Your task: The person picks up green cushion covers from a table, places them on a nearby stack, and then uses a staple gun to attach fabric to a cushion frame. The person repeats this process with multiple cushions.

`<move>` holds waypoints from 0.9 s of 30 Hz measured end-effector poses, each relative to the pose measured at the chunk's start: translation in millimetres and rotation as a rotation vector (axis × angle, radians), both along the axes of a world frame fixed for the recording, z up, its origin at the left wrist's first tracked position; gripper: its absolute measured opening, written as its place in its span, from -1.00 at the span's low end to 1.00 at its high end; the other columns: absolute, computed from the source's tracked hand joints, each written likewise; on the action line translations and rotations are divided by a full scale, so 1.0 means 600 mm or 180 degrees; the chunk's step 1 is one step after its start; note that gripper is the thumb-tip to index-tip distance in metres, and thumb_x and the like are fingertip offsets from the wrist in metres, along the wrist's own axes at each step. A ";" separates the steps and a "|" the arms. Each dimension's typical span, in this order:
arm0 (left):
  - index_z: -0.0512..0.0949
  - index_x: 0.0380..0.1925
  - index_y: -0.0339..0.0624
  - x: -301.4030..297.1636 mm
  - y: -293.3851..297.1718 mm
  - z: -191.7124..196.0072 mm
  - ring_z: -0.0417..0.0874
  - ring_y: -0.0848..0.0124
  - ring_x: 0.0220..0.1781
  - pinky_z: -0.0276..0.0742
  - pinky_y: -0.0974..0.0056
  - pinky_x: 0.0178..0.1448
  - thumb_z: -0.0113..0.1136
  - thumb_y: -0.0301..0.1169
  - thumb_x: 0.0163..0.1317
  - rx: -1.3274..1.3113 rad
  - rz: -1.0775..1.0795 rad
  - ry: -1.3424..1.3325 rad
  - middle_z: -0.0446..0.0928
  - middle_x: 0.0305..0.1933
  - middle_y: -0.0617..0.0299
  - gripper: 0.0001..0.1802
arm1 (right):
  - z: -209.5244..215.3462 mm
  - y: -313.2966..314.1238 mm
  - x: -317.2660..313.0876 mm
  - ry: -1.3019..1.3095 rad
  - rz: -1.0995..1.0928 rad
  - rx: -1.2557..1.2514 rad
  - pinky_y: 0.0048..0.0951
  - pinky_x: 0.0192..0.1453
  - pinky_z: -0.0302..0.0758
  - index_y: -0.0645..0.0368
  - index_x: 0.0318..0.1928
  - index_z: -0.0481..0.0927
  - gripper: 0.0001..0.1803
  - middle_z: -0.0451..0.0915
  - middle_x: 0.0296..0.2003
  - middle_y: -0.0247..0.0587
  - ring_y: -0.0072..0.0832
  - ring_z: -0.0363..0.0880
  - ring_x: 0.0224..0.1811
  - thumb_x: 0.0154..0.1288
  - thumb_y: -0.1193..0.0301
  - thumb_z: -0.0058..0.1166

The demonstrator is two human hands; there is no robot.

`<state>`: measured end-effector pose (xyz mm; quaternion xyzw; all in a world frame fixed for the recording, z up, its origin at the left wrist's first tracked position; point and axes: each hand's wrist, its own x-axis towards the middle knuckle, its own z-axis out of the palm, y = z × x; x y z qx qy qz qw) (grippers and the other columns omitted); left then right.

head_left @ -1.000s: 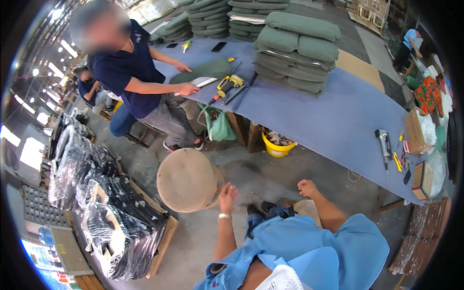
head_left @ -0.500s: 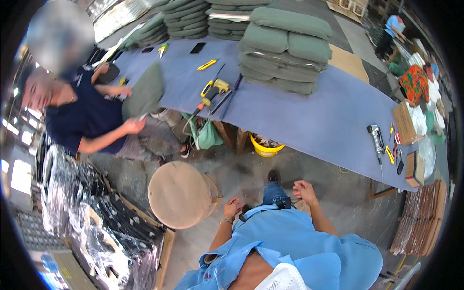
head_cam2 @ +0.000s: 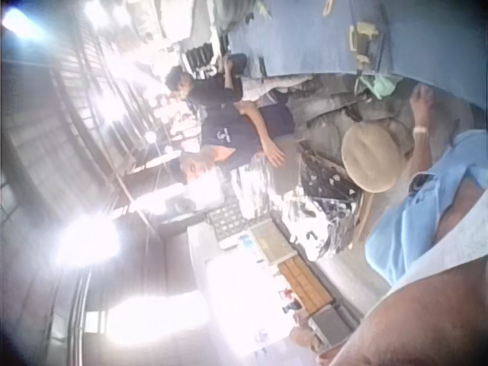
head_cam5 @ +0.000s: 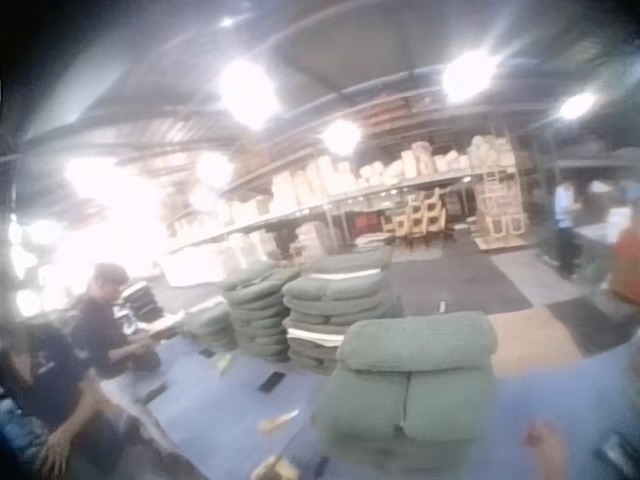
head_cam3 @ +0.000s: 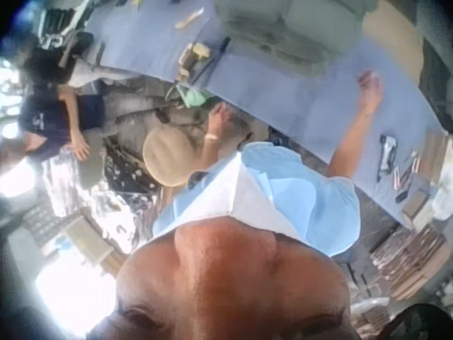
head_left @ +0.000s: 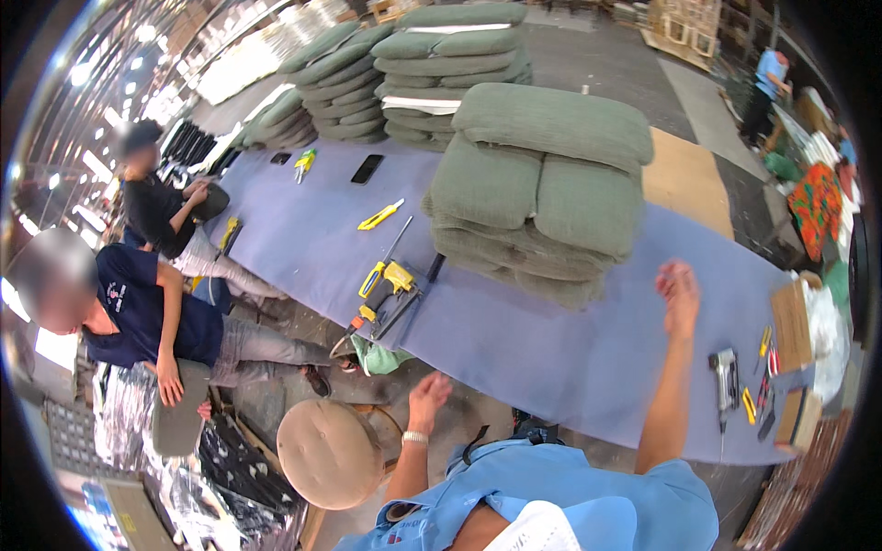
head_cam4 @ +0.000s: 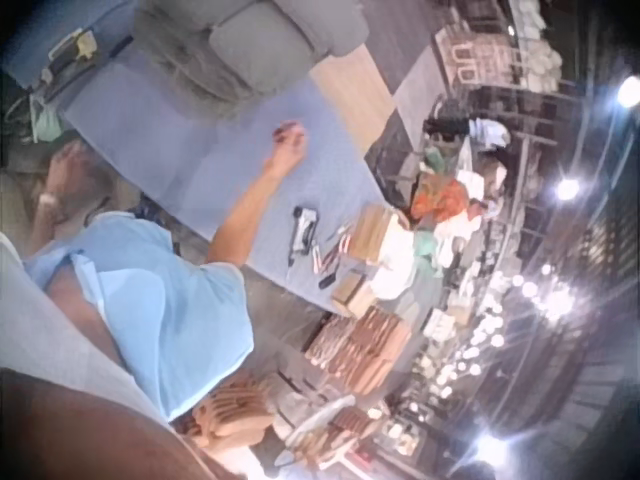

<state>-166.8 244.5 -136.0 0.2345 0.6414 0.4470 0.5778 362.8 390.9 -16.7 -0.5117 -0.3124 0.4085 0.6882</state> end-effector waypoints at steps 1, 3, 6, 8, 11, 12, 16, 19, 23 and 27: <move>0.50 0.25 -0.31 0.006 0.042 0.027 0.72 0.36 -0.01 0.63 0.29 0.06 0.18 -0.24 0.47 0.0286 0.0054 0.0062 0.66 0.11 0.04 -0.52 | 0.023 0.055 0.024 -0.0006 0.0082 0.0102 -0.45 -0.10 0.59 0.24 0.11 0.54 -0.63 0.64 -0.11 -0.23 -0.52 0.61 -0.20 0.56 0.20 0.03; 0.50 0.23 -0.34 0.024 0.147 0.093 0.71 0.34 0.00 0.63 0.25 0.11 0.17 -0.20 0.47 0.0854 0.0186 0.0207 0.66 0.11 0.05 -0.51 | 0.070 0.158 0.039 -0.0391 -0.0094 0.0014 -0.39 0.01 0.57 0.23 0.21 0.49 -0.53 0.58 0.04 -0.16 -0.47 0.59 -0.05 0.55 0.11 0.03; 0.51 0.21 -0.39 0.033 0.321 0.227 0.71 0.33 -0.01 0.62 0.25 0.12 0.13 -0.14 0.49 0.1675 0.0062 0.0484 0.66 0.10 0.07 -0.48 | 0.119 0.285 0.040 -0.0814 -0.0232 -0.0040 -0.29 0.14 0.52 0.22 0.31 0.44 -0.38 0.50 0.19 -0.06 -0.36 0.54 0.12 0.49 0.01 0.09; 0.47 0.27 -0.41 0.052 0.438 0.336 0.70 0.35 0.08 0.60 0.28 0.17 0.13 -0.24 0.50 0.1990 -0.0078 0.0940 0.66 0.11 0.06 -0.49 | 0.148 0.343 0.000 -0.0709 -0.0336 -0.0324 -0.23 0.27 0.44 0.26 0.38 0.37 -0.25 0.42 0.28 -0.02 -0.28 0.46 0.25 0.44 -0.04 0.12; 0.44 0.29 -0.44 0.073 0.632 0.416 0.68 0.38 0.11 0.56 0.32 0.17 0.14 -0.22 0.48 0.2201 -0.0676 0.1482 0.67 0.09 0.04 -0.45 | 0.138 0.407 -0.028 -0.0637 -0.0431 -0.0189 -0.21 0.42 0.31 0.35 0.44 0.28 -0.12 0.34 0.38 0.03 -0.20 0.34 0.39 0.40 -0.08 0.16; 0.43 0.30 -0.45 0.080 0.693 0.424 0.67 0.38 0.13 0.55 0.31 0.18 0.16 -0.19 0.46 0.2137 -0.0960 0.1850 0.67 0.10 0.01 -0.41 | 0.126 0.409 -0.033 -0.0642 -0.0465 -0.0082 -0.21 0.47 0.26 0.38 0.46 0.25 -0.09 0.32 0.41 0.04 -0.18 0.30 0.43 0.39 -0.08 0.17; 0.41 0.33 -0.39 0.125 0.891 0.412 0.63 0.22 0.19 0.52 0.22 0.21 0.28 -0.06 0.34 0.1846 -0.1103 0.2171 0.62 0.16 -0.12 -0.26 | 0.123 0.398 -0.052 -0.0962 -0.0590 -0.0076 -0.26 0.52 0.17 0.46 0.46 0.22 -0.13 0.31 0.42 0.05 -0.20 0.28 0.45 0.45 0.02 0.13; 0.40 0.34 -0.41 0.162 0.954 0.400 0.64 0.22 0.17 0.52 0.24 0.21 0.34 -0.06 0.28 0.1711 -0.0840 0.2070 0.61 0.17 -0.16 -0.21 | 0.105 0.419 -0.017 -0.0717 -0.0258 0.0011 -0.25 0.51 0.19 0.45 0.44 0.25 -0.17 0.33 0.41 0.04 -0.22 0.30 0.44 0.47 0.03 0.13; 0.41 0.33 -0.41 0.150 0.896 0.453 0.67 0.27 0.07 0.59 0.24 0.10 0.44 -0.11 0.19 0.1984 -0.0919 0.1444 0.65 0.07 -0.07 -0.18 | 0.129 0.422 0.060 -0.0510 -0.0010 0.0048 -0.22 0.44 0.31 0.37 0.39 0.35 -0.22 0.44 0.32 -0.01 -0.25 0.42 0.34 0.46 -0.03 0.12; 0.32 0.37 -0.44 0.145 0.602 0.546 0.66 0.41 -0.05 0.63 0.31 -0.09 0.53 -0.18 0.12 0.2302 -0.1450 0.0321 0.61 0.10 0.08 -0.09 | 0.245 0.378 0.104 0.0030 -0.0185 0.0012 -0.22 0.22 0.52 0.26 0.31 0.47 -0.27 0.56 0.21 -0.14 -0.29 0.57 0.17 0.45 -0.11 0.08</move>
